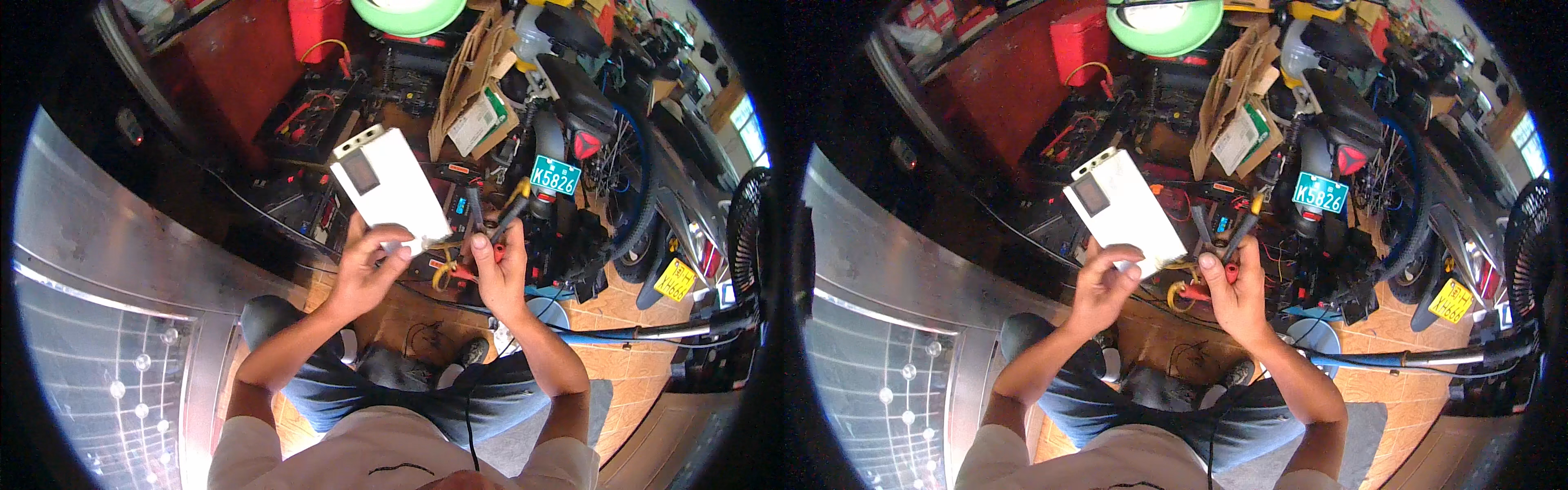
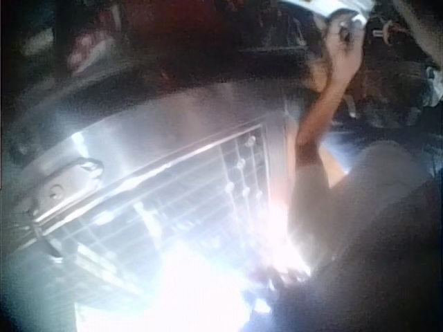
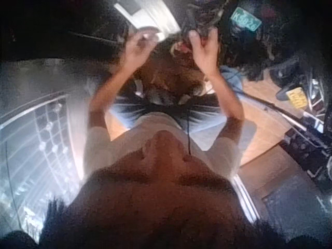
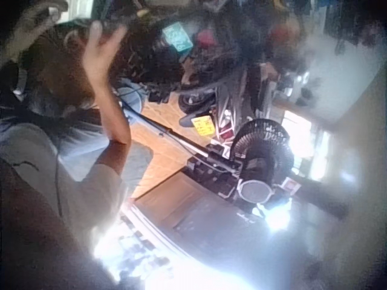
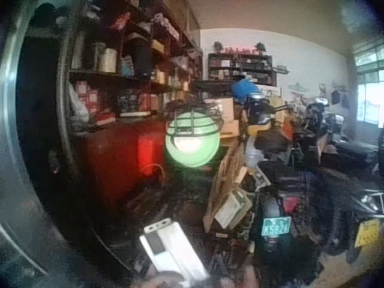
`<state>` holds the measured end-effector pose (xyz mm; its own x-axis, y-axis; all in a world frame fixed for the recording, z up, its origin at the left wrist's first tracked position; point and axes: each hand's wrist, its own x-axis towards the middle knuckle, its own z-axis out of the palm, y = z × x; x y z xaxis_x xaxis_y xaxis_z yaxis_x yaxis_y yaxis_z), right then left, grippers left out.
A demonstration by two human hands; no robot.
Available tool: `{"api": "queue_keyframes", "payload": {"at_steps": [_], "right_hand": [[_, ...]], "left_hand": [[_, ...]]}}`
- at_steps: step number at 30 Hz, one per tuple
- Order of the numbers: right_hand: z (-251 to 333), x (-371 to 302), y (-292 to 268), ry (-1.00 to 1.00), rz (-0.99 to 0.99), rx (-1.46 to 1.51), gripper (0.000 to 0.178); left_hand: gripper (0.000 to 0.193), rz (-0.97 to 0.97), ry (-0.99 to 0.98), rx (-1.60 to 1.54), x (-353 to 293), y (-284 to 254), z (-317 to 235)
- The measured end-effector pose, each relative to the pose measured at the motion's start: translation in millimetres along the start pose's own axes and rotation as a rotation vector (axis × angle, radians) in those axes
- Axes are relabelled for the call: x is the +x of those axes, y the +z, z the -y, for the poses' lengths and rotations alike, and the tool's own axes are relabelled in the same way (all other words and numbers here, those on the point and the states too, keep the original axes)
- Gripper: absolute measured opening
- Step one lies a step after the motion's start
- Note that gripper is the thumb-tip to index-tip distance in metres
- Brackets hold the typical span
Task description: The person sits on the floor and connects wires to a small white electronic device with a digital display. They attach red and black alligator clips to the device's terminals, then connect yellow wires to the clips. The person adjusts the connections and organizes the wires around several batteries and other equipment on the floor.
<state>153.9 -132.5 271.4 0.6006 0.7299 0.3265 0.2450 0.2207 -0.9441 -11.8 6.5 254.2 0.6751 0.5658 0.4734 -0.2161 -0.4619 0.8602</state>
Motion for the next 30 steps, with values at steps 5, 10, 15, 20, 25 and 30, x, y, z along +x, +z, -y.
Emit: {"api": "queue_keyframes", "payload": {"at_steps": [5, 10, 15, 20, 25, 30], "right_hand": [[13, 9, -21, 0.286, 0.124, 0.171, 0.032], [32, 12, -52, 0.614, 0.39, 0.152, 0.03], [60, -12, -103, 0.396, 0.749, 0.082, 0.035], [82, -34, -126, 0.406, 1.025, -0.11, 0.025], [62, -58, -109, 0.362, 1.079, -0.229, 0.03], [20, -79, -84, 0.9, 0.936, -0.236, 0.036]], "left_hand": [[0.022, -0.109, -0.345, -0.429, -4, -20, 12], [0.046, -0.206, -0.393, -0.544, -35, -45, -8], [0.058, -0.199, -0.394, -0.584, -105, -63, -41], [0.043, -0.341, -0.949, -0.665, -186, -39, -44], [0.034, -0.288, -1.151, -0.757, -230, 4, 17], [0.033, -0.257, -1.178, -0.703, -231, 46, 54]]}}
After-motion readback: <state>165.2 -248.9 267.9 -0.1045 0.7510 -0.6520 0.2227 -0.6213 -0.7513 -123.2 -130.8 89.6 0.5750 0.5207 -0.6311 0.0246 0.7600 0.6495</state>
